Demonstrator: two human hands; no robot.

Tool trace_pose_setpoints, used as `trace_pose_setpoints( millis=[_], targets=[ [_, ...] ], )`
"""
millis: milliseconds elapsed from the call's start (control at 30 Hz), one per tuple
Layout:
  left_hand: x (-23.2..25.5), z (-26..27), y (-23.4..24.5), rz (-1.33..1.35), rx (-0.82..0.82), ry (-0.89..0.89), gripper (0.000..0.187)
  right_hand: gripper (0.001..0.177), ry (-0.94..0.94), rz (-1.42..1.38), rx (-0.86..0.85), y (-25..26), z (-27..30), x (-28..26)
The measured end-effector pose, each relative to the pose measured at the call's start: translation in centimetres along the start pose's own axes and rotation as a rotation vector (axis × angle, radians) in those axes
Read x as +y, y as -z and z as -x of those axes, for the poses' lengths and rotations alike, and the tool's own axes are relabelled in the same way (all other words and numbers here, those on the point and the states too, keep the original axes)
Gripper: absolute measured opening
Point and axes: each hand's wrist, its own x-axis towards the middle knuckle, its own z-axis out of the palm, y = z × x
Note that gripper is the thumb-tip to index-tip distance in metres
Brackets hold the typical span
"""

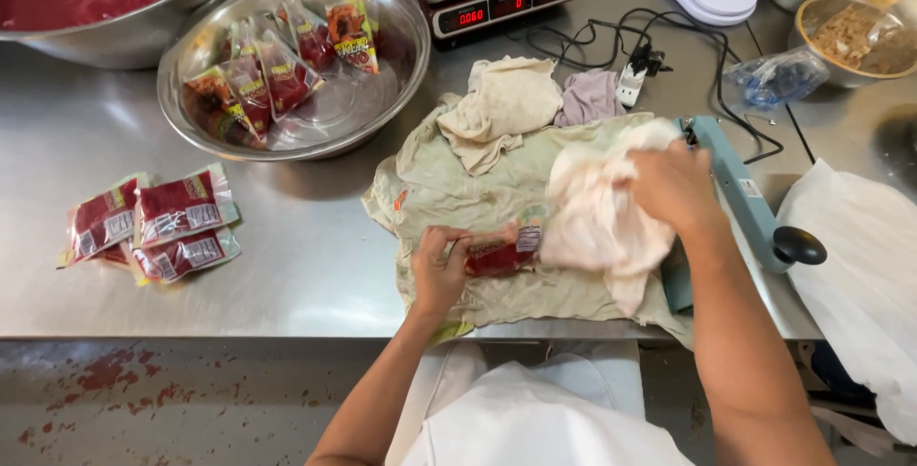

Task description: The person cleans individual plastic pouches of food by hand with a cloth, taking them from a large metal bowl, wiping them, and sealing them using a heat sealer.

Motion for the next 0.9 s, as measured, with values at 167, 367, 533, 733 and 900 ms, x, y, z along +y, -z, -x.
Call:
trace_pose_setpoints(
  millis=[167,367,533,733,900],
  targets=[
    [1.3,-0.5,0.2,0.009,-0.054,0.014,0.004,0.046,-0.060,-0.277,0.561,5.1,1.4,-5.0],
    [0.6,-0.1,0.5,-0.031,-0.117,-0.008,0.006,0.087,0.465,-0.506,0.572,8.5,8.0,-16.4],
    [-0.4,0.0,0.1,-0.019,-0.086,-0.016,0.009,0.036,0.753,-0.423,0.563,3.1,5.0,-17.8],
    [-1.4,0.6,0.1,-0.009,-0.140,0.038,0.011,0.122,0.811,-0.406,-0.401,3.6,4.1,-18.2],
    [-1.7,1.9,-0.4,-0.049,-0.042,-0.066,0.012,0.045,0.788,-0.107,-0.028,-7.5,-0.3,-17.8]
  ],
)
